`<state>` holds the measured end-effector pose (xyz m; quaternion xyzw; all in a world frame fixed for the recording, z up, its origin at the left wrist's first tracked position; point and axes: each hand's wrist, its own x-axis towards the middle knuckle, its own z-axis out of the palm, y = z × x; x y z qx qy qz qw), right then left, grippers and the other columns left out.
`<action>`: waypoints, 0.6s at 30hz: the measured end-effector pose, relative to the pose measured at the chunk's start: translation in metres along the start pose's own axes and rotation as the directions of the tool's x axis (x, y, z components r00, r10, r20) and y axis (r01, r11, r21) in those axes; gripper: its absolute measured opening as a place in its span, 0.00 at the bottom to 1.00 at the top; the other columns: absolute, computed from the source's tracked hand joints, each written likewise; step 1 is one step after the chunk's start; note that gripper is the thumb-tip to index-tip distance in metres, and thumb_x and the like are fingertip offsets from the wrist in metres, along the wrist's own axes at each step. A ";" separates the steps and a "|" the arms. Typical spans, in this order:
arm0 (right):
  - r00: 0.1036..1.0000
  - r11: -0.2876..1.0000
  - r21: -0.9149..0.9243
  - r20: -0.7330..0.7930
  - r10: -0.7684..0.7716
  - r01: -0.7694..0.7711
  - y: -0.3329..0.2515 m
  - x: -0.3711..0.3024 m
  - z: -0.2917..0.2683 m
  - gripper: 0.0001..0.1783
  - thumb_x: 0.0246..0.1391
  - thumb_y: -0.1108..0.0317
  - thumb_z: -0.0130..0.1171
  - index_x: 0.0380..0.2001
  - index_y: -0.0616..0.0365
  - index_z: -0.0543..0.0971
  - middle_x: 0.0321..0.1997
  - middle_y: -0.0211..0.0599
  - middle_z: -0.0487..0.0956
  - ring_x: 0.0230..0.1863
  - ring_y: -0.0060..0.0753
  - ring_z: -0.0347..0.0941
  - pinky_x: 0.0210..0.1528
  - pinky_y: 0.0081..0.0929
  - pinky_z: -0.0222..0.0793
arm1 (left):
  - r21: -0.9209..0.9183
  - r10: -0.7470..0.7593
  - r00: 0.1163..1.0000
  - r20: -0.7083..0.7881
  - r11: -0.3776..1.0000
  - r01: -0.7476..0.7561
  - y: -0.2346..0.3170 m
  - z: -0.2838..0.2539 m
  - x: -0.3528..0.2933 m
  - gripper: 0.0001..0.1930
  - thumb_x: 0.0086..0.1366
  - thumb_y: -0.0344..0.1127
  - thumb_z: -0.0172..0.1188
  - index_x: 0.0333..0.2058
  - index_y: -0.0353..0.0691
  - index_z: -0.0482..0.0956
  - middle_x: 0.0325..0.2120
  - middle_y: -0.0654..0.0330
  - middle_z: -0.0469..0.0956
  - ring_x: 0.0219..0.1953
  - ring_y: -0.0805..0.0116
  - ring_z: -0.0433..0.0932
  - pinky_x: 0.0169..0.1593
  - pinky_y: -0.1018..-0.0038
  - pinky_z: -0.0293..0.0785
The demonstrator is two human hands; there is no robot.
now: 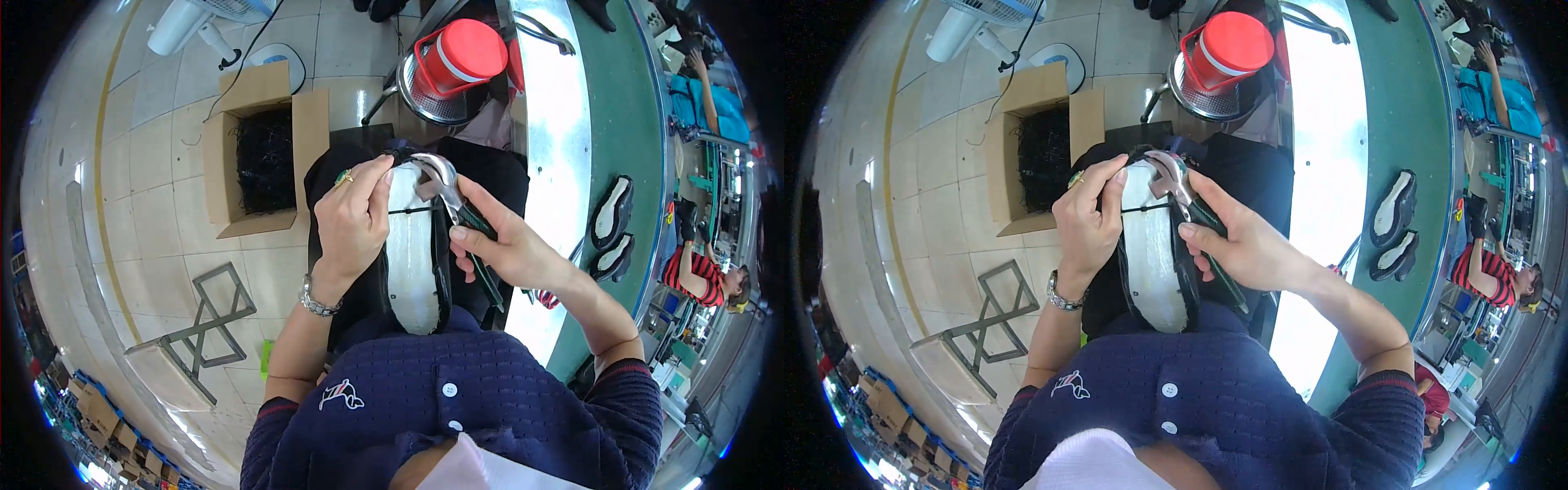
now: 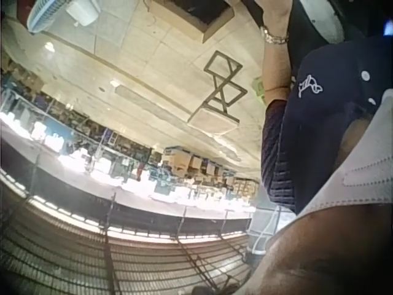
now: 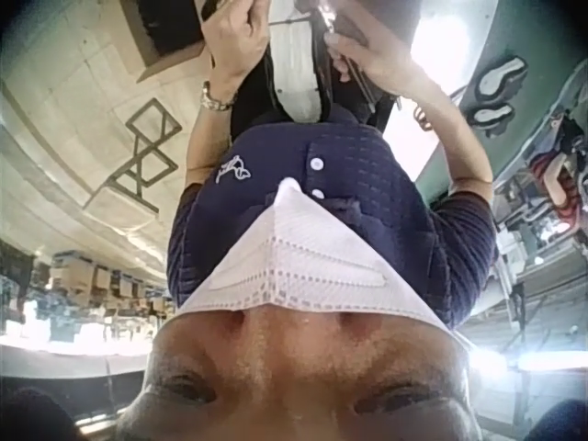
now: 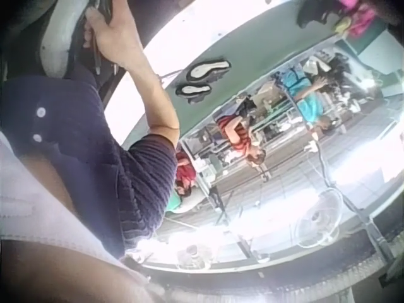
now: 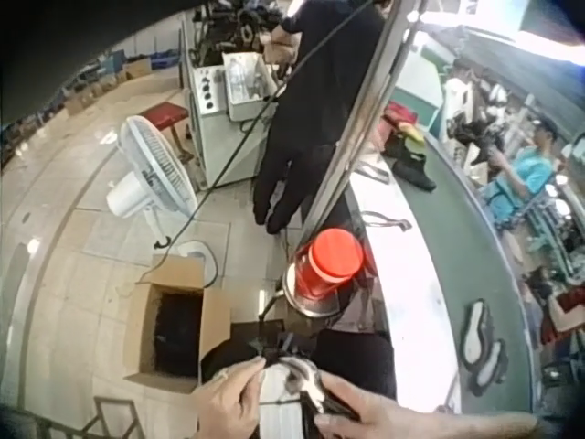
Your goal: Preparing a shoe upper on a last by cutting excess material and hammering the edges flat at a factory workstation.
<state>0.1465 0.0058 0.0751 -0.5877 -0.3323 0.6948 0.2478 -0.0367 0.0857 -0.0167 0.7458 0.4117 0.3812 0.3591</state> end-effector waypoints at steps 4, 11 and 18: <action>0.994 0.969 -0.246 -0.093 -0.054 0.029 0.012 0.000 0.004 0.34 0.65 0.71 0.47 0.70 0.52 0.48 0.24 0.34 0.72 0.25 0.23 0.72 0.32 0.27 0.73 | -0.044 0.006 0.999 0.052 0.999 -0.004 -0.004 -0.005 0.002 0.08 0.62 0.25 0.58 0.41 0.34 0.80 0.36 0.52 0.82 0.34 0.62 0.82 0.37 0.74 0.76; 0.989 0.934 -0.354 -0.117 -0.088 0.042 0.012 -0.003 0.000 0.35 0.63 0.71 0.50 0.69 0.51 0.49 0.19 0.40 0.75 0.21 0.37 0.76 0.29 0.32 0.72 | 0.052 0.130 0.976 0.175 0.989 -0.141 -0.002 -0.014 0.002 0.15 0.57 0.21 0.58 0.44 0.34 0.78 0.42 0.50 0.81 0.38 0.59 0.83 0.40 0.71 0.78; 0.998 0.615 -0.787 -0.061 -0.009 -0.042 -0.049 -0.014 -0.009 0.36 0.58 0.73 0.53 0.67 0.51 0.53 0.22 0.57 0.77 0.27 0.61 0.76 0.30 0.50 0.68 | 0.259 0.303 0.929 0.213 0.899 -0.352 -0.013 -0.013 0.002 0.22 0.49 0.18 0.59 0.46 0.35 0.78 0.47 0.51 0.78 0.36 0.60 0.81 0.39 0.72 0.78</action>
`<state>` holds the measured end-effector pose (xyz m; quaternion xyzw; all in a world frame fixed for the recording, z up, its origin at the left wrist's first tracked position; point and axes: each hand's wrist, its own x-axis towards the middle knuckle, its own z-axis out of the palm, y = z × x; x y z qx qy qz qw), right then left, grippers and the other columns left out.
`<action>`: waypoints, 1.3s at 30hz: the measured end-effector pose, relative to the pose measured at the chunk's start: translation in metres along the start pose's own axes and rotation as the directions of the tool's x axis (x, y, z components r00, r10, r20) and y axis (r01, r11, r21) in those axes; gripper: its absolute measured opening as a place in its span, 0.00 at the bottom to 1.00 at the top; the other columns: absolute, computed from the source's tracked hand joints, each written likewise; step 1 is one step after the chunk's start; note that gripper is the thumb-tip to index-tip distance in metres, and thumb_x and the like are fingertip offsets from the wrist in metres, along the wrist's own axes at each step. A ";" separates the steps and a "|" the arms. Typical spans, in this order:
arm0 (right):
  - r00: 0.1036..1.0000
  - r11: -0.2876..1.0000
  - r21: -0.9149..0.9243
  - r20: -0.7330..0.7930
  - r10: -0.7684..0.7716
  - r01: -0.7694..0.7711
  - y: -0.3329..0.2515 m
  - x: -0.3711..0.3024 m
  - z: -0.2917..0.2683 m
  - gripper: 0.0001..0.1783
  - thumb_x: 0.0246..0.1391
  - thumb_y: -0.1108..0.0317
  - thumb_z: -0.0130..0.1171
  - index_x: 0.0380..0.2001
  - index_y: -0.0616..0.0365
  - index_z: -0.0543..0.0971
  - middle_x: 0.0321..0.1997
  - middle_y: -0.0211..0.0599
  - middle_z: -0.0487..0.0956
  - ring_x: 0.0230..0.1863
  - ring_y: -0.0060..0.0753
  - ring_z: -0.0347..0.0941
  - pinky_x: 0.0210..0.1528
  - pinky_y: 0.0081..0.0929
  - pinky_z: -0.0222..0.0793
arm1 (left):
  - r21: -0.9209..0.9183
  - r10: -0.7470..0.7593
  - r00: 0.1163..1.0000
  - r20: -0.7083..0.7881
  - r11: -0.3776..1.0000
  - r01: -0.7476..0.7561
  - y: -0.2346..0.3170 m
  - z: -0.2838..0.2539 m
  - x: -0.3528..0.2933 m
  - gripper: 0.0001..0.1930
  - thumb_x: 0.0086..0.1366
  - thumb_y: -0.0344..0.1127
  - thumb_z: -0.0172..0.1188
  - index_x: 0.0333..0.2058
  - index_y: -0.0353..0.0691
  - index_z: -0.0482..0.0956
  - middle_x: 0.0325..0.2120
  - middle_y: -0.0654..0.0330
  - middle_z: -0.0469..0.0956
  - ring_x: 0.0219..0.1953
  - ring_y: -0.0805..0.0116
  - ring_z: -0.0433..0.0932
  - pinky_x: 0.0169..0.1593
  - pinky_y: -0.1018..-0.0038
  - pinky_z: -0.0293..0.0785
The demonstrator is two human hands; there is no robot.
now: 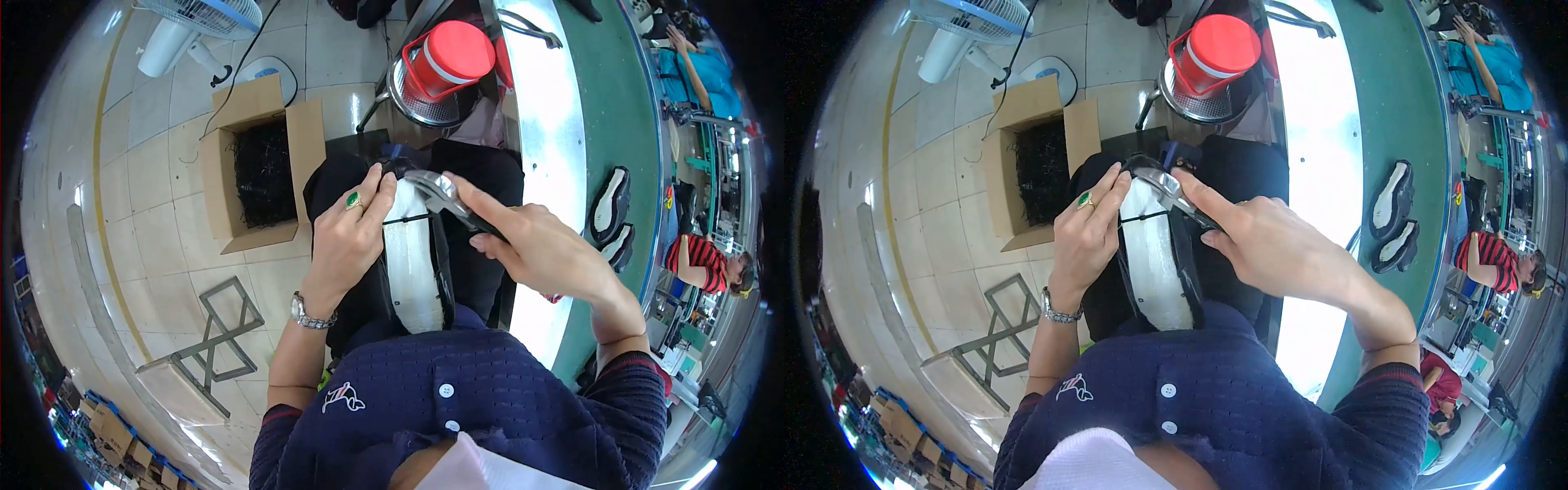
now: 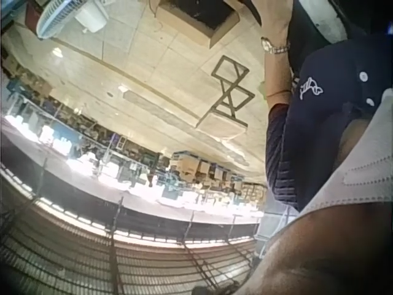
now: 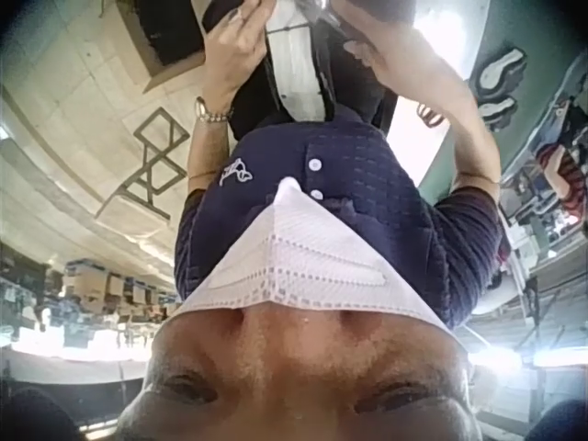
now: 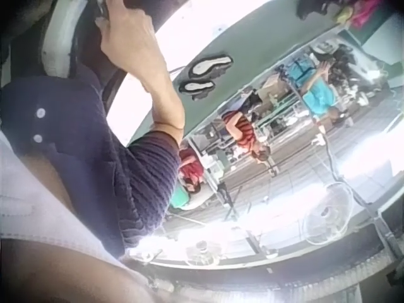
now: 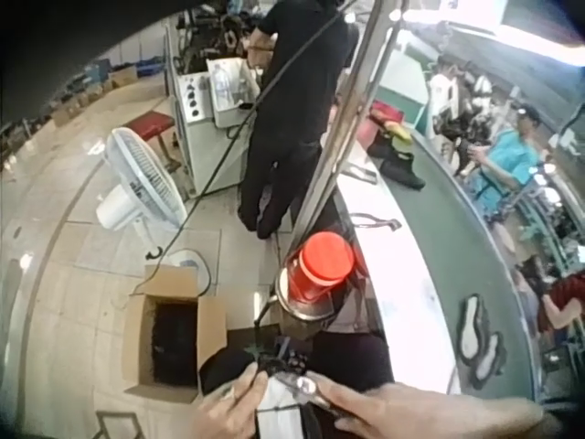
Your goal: Preparing a shoe upper on a last by cutting excess material and hammering the edges flat at a factory workstation.
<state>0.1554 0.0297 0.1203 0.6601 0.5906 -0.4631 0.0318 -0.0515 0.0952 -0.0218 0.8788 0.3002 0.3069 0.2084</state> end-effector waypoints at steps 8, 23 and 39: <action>0.882 0.939 -0.317 -0.395 -0.258 0.132 0.025 0.034 0.044 0.38 0.58 0.68 0.56 0.69 0.43 0.53 0.24 0.45 0.77 0.24 0.49 0.77 0.26 0.39 0.75 | -0.042 0.028 1.000 -0.004 0.999 -0.028 -0.002 0.003 0.006 0.19 0.51 0.19 0.59 0.45 0.36 0.78 0.46 0.50 0.79 0.33 0.60 0.81 0.36 0.72 0.78; 0.687 0.884 -0.306 -0.556 -0.468 0.354 0.018 0.029 0.031 0.39 0.56 0.69 0.56 0.69 0.44 0.53 0.28 0.49 0.79 0.25 0.54 0.76 0.29 0.44 0.72 | -0.161 -0.072 0.997 -0.035 0.985 0.066 0.003 0.001 0.009 0.11 0.60 0.24 0.57 0.43 0.38 0.74 0.40 0.51 0.81 0.33 0.58 0.81 0.36 0.70 0.76; 0.993 0.324 0.942 0.108 -0.050 -0.086 0.019 -0.012 0.061 0.31 0.66 0.68 0.46 0.69 0.52 0.50 0.47 0.43 0.79 0.43 0.29 0.77 0.40 0.25 0.79 | -0.852 -0.404 0.832 0.381 0.196 0.486 -0.003 0.019 0.037 0.13 0.68 0.34 0.54 0.48 0.36 0.77 0.41 0.63 0.77 0.43 0.79 0.72 0.50 0.80 0.66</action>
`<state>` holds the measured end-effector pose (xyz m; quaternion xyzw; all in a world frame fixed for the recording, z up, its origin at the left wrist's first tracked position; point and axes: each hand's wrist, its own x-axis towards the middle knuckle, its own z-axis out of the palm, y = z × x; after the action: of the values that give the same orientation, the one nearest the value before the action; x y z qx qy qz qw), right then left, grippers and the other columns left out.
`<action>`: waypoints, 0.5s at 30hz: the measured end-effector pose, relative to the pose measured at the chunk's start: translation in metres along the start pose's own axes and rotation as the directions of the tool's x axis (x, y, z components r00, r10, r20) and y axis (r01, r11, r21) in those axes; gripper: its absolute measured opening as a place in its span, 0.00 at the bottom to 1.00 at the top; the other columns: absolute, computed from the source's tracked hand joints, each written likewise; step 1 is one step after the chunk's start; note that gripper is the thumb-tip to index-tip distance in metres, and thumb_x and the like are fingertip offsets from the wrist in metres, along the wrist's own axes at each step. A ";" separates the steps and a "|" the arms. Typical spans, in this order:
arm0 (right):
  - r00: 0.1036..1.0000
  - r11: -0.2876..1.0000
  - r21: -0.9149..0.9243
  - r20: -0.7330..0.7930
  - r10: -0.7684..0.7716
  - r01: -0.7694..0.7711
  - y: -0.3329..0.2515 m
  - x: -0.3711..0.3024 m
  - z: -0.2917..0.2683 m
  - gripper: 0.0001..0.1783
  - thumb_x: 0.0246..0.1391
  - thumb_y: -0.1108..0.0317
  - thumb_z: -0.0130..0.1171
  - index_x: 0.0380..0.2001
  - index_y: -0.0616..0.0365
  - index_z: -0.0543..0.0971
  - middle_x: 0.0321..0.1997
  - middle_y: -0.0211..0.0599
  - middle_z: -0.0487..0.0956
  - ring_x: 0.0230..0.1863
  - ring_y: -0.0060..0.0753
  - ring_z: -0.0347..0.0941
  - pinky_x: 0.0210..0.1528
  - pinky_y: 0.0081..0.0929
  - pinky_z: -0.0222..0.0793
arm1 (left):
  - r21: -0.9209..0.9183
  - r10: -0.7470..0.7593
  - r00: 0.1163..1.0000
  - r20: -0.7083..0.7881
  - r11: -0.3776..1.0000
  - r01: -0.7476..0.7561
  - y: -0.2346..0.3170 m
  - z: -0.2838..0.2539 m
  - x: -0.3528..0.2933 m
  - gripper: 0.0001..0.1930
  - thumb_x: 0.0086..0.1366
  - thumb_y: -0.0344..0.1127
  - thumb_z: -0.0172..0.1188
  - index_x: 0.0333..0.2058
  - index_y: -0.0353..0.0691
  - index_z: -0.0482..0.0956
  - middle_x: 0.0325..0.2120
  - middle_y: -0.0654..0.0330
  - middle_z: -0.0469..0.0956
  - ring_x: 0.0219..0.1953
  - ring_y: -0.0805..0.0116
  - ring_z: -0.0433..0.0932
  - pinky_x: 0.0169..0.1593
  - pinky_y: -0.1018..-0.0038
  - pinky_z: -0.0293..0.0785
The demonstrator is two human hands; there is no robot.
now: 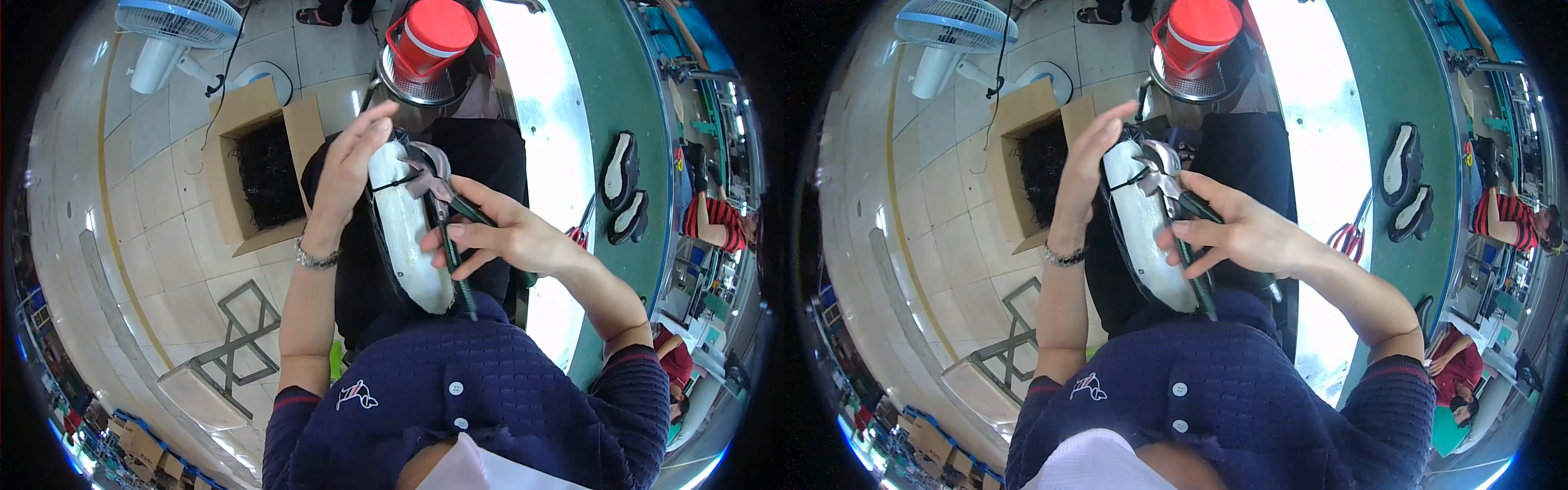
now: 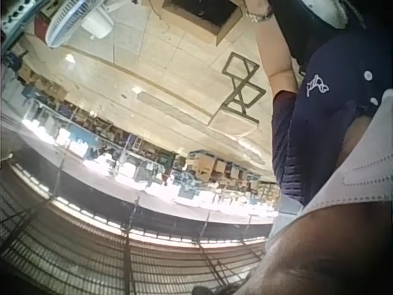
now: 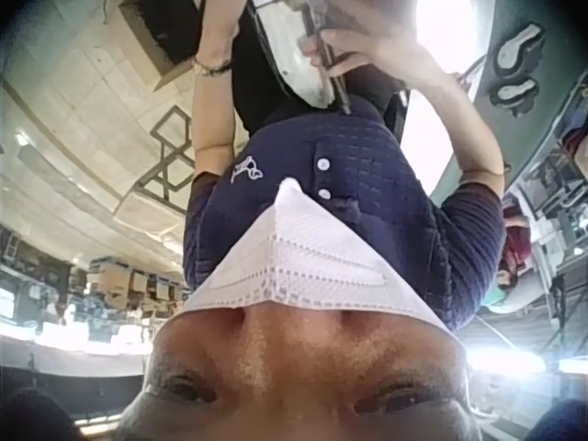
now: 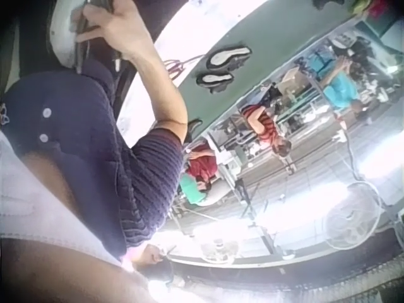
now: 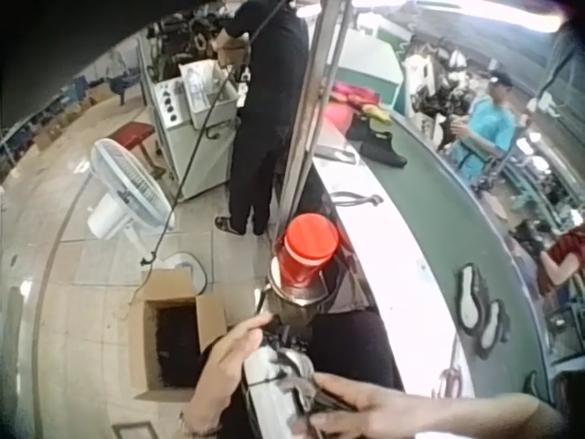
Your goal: Preparing a shoe upper on a last by cutting excess material and hammering the edges flat at a factory workstation.
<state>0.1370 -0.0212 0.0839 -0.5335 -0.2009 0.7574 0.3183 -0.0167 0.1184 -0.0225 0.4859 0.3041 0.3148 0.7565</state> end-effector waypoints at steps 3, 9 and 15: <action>0.995 1.000 -0.020 -0.104 -0.006 0.004 0.004 0.009 0.009 0.29 0.66 0.68 0.46 0.67 0.52 0.52 0.45 0.41 0.79 0.39 0.26 0.77 0.36 0.23 0.77 | -0.033 -0.197 0.974 0.113 0.979 0.202 -0.009 0.002 0.007 0.13 0.69 0.37 0.53 0.45 0.36 0.78 0.37 0.67 0.75 0.40 0.81 0.69 0.47 0.82 0.64; 0.939 0.895 -0.427 -0.239 -0.247 0.127 0.020 0.000 0.014 0.29 0.66 0.69 0.46 0.66 0.62 0.52 0.26 0.29 0.71 0.28 0.20 0.70 0.33 0.21 0.66 | -0.014 -0.120 0.991 0.065 0.992 0.122 -0.017 0.005 0.007 0.11 0.69 0.37 0.53 0.40 0.36 0.78 0.33 0.69 0.74 0.37 0.82 0.69 0.44 0.83 0.64; 0.945 0.748 -0.662 -0.268 -0.189 -0.037 0.006 -0.007 0.013 0.28 0.64 0.68 0.49 0.64 0.62 0.55 0.21 0.38 0.76 0.22 0.33 0.77 0.30 0.31 0.72 | -0.028 -0.112 0.986 0.120 0.993 0.116 -0.012 0.007 0.007 0.07 0.64 0.31 0.59 0.40 0.37 0.77 0.32 0.68 0.74 0.36 0.82 0.70 0.42 0.83 0.66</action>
<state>0.1245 -0.0302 0.0898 -0.7172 -0.4226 0.5278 0.1689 -0.0050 0.1158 -0.0327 0.4724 0.2806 0.2468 0.7982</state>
